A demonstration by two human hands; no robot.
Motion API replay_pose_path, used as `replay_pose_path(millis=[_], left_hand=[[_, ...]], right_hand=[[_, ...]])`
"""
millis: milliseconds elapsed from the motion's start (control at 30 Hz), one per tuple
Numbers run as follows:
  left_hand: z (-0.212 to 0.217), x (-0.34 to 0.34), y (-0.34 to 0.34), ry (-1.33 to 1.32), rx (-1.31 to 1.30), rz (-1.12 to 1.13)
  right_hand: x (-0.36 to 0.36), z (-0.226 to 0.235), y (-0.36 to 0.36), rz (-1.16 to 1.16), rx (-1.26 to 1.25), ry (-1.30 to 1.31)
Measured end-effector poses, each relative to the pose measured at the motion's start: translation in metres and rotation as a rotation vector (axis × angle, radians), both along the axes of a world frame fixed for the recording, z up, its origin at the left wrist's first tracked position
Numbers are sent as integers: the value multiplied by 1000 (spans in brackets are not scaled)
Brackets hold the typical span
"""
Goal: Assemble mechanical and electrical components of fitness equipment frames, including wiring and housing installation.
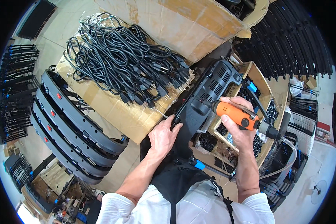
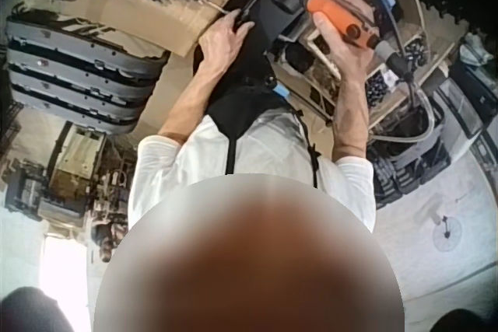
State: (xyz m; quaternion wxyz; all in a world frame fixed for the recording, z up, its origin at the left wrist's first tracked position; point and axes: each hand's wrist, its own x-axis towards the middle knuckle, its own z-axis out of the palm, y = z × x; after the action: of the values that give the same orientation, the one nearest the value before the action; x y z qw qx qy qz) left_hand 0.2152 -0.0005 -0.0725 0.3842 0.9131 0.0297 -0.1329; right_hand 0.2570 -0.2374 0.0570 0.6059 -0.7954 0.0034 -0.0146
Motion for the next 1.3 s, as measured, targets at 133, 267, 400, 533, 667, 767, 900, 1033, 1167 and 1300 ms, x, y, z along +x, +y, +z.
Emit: replay_pose_path(millis=[133, 267, 400, 533, 667, 767, 900, 1033, 1167, 1300], left_hand=[[-7, -4, -1, -75, -26, 53], [-11, -6, -2, -221, -16, 80], [-10, -10, -1, -118, -25, 74], [-12, -5, -4, -233, -4, 65], [-15, -3, -7, -258, -2, 64], [-13, -4, -5, -198, -30, 64], [-11, -2, -5, -173, -34, 60], [-11, -1, -5, -203, 24, 14], [-10, 0, -4, -218, 9, 9], [-7, 2, -2, -231, -16, 14]], right_hand=[[1, -3, -3, 1, -21, 20], [3, -5, -6, 24, -45, 20], [6, -11, -9, 39, -65, 20], [10, -12, -6, 49, -103, 8], [13, -16, -5, 45, -85, 7], [14, -17, -5, 43, -115, 1], [18, -22, -3, 25, -98, -20], [22, -23, 5, 44, -101, 23], [28, -24, 12, 57, -127, 89], [33, -20, 20, 62, -233, 25]])
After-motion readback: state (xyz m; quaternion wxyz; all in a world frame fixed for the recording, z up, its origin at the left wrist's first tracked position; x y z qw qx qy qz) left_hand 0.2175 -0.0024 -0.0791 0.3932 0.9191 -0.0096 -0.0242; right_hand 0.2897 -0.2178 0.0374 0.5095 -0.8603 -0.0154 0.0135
